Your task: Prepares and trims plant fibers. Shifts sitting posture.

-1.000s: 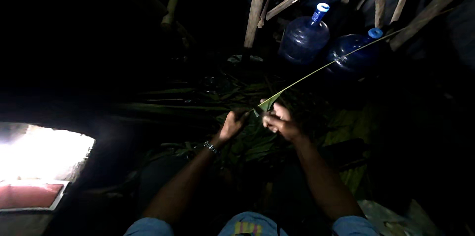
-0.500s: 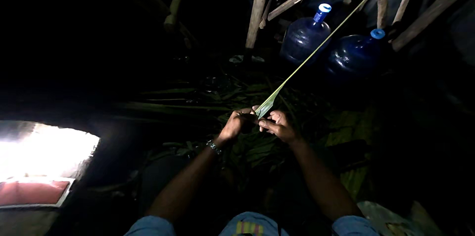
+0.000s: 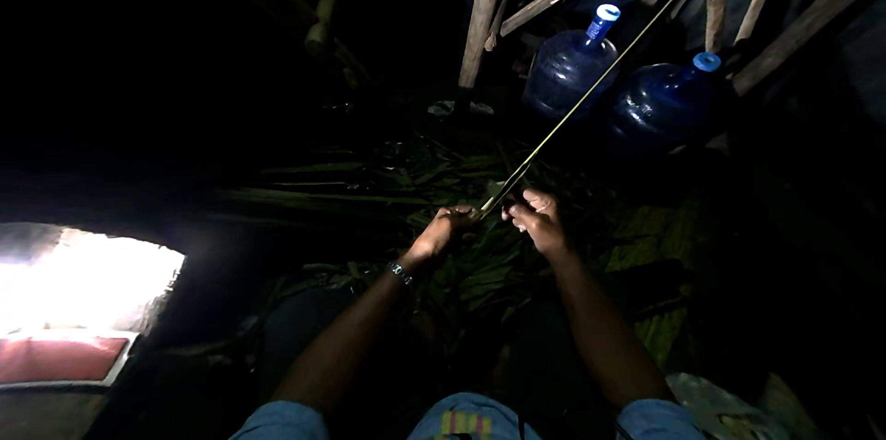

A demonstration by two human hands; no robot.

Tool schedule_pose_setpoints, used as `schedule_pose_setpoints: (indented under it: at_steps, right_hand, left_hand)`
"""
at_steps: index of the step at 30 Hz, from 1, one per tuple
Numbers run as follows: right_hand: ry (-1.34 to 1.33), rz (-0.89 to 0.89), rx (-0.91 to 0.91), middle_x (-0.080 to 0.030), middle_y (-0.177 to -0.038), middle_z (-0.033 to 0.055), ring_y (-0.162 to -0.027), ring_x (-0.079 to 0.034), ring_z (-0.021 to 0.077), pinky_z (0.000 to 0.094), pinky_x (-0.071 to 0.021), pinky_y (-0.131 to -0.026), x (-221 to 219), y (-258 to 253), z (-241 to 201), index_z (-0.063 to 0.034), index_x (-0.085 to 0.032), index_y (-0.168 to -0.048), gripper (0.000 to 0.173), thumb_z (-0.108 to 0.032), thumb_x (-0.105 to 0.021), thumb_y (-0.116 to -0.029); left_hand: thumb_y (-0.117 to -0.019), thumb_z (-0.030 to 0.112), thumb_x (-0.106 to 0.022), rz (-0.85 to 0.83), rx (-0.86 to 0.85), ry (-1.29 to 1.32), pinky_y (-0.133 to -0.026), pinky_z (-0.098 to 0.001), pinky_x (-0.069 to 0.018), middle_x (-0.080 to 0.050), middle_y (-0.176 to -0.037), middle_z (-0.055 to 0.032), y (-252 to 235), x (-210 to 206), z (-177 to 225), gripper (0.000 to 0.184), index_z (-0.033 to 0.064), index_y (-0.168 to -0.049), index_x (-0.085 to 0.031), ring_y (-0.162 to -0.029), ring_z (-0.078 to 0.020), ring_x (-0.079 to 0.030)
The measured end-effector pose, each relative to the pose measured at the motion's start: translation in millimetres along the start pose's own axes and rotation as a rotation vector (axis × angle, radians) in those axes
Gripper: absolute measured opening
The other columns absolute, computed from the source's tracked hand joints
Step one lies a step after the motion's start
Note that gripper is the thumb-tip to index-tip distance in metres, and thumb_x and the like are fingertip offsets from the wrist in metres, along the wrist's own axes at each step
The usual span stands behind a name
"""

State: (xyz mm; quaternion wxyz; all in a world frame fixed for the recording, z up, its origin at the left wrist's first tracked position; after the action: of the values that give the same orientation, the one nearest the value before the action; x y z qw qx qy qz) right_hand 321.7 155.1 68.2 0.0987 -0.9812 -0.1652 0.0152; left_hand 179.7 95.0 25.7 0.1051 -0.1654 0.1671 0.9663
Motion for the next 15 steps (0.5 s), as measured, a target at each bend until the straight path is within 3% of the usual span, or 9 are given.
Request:
schedule_pose_setpoints:
  at_steps: [3, 5, 8, 11, 15]
  right_hand:
    - [-0.08, 0.187, -0.036, -0.066, -0.081, -0.0007, -0.055, -0.051, 0.0024, 0.0177, -0.0449, -0.05, 44.6, -9.2, 0.3, -0.0057, -0.068, -0.124, 0.028, -0.002, -0.053, -0.1005]
    - [-0.14, 0.229, -0.009, -0.064, -0.078, 0.0004, -0.05, -0.048, 0.0037, 0.0179, -0.0432, -0.046, 64.3, -13.1, -4.8, -0.0079, -0.068, -0.125, 0.03, -0.003, -0.052, -0.1002]
    - [-0.079, -0.036, -0.048, -0.062, -0.074, -0.0028, -0.05, -0.046, 0.0013, 0.0178, -0.0416, -0.047, 33.4, -6.3, 0.4, -0.0083, -0.061, -0.121, 0.027, -0.008, -0.051, -0.0965]
    - [0.004, -0.279, -0.166, -0.065, -0.079, -0.0026, -0.056, -0.05, 0.0002, 0.0167, -0.04, -0.05, -21.0, 10.7, 15.3, -0.0011, -0.057, -0.131, 0.035, -0.01, -0.056, -0.0976]
    - [0.048, -0.244, -0.235, -0.063, -0.08, -0.0027, -0.058, -0.05, -0.0014, 0.0149, -0.0387, -0.051, -42.8, 15.6, 23.3, 0.0003, -0.061, -0.121, 0.023, -0.006, -0.055, -0.0997]
  left_hand:
    - [-0.1067, 0.009, -0.043, 0.041, 0.037, -0.059, -0.044, -0.0157, -0.0375, -0.051, -0.065, 0.0051, 2.7, 5.2, -4.8, 0.023, 0.0074, -0.091, -0.059, -0.049, -0.0014, -0.044]
    - [-0.1072, 0.01, -0.043, 0.049, 0.053, -0.093, -0.044, -0.0157, -0.0372, -0.051, -0.066, 0.0055, 3.5, 7.9, -7.9, 0.023, 0.0079, -0.091, -0.059, -0.049, -0.0013, -0.044]
    - [-0.1071, 0.01, -0.043, 0.077, 0.036, -0.084, -0.044, -0.0157, -0.039, -0.053, -0.066, 0.0047, 1.4, 9.5, -7.4, 0.024, 0.0065, -0.092, -0.061, -0.049, -0.0016, -0.046]
    - [-0.1063, 0.007, -0.043, 0.132, -0.003, -0.082, -0.045, -0.0162, -0.0393, -0.053, -0.065, 0.0043, -1.2, 10.0, -6.7, 0.024, 0.006, -0.089, -0.06, -0.049, -0.0019, -0.046]
    - [-0.1042, 0.0, -0.042, 0.198, -0.087, -0.128, -0.046, -0.015, -0.0387, -0.053, -0.065, 0.0052, 2.0, 11.2, -0.1, 0.021, 0.0008, -0.097, -0.061, -0.05, -0.0001, -0.045]
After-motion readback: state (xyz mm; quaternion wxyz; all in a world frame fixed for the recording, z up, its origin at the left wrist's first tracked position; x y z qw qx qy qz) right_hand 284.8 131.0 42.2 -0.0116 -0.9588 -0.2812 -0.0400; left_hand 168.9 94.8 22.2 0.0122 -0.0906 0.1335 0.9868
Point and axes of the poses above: each hand's wrist, its own y-axis away from the middle knuckle, its own x-axis out of the back of the hand, z = x × y, the point moved 10 cm from there along -y, towards the middle knuckle
